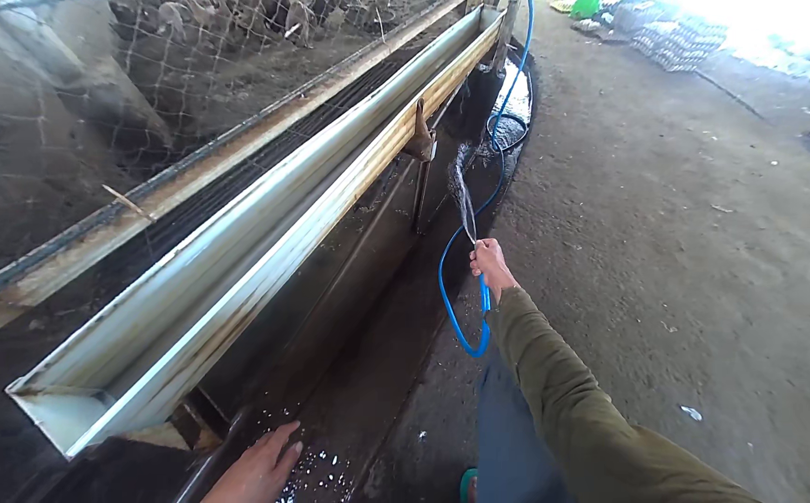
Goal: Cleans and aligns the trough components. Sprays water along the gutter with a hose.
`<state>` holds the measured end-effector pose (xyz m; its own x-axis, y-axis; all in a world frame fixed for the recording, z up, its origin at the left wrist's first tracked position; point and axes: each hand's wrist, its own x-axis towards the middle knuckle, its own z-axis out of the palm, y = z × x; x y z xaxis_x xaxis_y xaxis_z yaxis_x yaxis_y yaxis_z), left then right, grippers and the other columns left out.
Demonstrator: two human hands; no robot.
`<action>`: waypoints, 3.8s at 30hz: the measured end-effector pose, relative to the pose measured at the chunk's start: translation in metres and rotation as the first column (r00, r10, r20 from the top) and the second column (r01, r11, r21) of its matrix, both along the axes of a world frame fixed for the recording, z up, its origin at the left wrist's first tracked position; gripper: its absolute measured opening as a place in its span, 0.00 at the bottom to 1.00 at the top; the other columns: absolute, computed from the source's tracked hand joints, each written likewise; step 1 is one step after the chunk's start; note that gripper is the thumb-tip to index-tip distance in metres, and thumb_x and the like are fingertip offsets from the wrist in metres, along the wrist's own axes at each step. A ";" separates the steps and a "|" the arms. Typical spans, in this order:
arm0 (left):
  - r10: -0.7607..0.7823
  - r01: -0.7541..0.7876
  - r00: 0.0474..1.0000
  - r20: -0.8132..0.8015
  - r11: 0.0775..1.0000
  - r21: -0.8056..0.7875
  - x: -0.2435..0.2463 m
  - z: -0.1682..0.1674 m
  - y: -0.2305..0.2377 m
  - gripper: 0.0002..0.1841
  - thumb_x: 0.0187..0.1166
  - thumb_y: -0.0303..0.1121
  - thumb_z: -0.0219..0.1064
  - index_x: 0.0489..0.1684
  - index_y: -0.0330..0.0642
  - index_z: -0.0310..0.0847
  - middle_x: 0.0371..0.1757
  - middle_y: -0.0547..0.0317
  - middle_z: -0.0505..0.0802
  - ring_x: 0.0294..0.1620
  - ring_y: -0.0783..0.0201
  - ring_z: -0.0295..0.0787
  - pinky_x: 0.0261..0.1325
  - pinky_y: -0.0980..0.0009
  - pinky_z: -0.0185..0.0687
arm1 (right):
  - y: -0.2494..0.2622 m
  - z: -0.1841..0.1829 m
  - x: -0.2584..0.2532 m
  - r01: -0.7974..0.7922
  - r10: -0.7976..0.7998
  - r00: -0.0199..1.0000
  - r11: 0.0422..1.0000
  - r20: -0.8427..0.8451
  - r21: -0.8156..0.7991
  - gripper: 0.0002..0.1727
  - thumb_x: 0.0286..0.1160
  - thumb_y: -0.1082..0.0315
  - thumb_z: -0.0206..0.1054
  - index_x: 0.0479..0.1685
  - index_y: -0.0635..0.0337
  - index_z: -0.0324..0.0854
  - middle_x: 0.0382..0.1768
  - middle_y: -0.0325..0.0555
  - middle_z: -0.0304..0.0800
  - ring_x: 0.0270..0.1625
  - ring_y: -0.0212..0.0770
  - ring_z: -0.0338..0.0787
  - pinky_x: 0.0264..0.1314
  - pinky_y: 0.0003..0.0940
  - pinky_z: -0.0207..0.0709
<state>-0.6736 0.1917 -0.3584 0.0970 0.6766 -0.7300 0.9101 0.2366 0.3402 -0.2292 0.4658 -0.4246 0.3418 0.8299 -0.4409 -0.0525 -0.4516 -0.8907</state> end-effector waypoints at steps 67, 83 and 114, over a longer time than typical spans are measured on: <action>0.002 -0.002 1.000 -0.003 1.000 -0.010 0.001 0.000 0.005 0.27 0.95 0.43 0.49 0.89 0.41 0.63 0.78 0.35 0.80 0.80 0.40 0.77 0.84 0.43 0.65 | 0.002 -0.033 -0.059 -0.528 0.528 0.844 0.791 -0.091 -0.308 0.12 0.97 0.58 0.46 0.60 0.56 0.68 0.23 0.37 0.72 0.11 0.26 0.65 0.11 0.18 0.62; -0.007 0.007 1.000 -0.010 1.000 -0.019 -0.001 -0.002 0.007 0.29 0.94 0.46 0.51 0.89 0.41 0.63 0.79 0.36 0.80 0.80 0.41 0.77 0.84 0.45 0.66 | 0.006 -0.037 -0.060 -0.364 0.372 0.928 0.900 -0.016 -0.239 0.14 0.97 0.59 0.46 0.66 0.58 0.64 0.23 0.39 0.71 0.11 0.28 0.66 0.12 0.21 0.64; -0.004 0.004 1.000 -0.009 0.999 -0.033 0.000 -0.002 0.011 0.28 0.94 0.45 0.51 0.89 0.41 0.63 0.79 0.36 0.80 0.79 0.41 0.78 0.84 0.44 0.66 | 0.008 -0.048 -0.046 -0.331 0.395 0.914 0.857 0.091 -0.394 0.11 0.92 0.62 0.49 0.58 0.58 0.68 0.20 0.38 0.71 0.11 0.28 0.68 0.13 0.21 0.65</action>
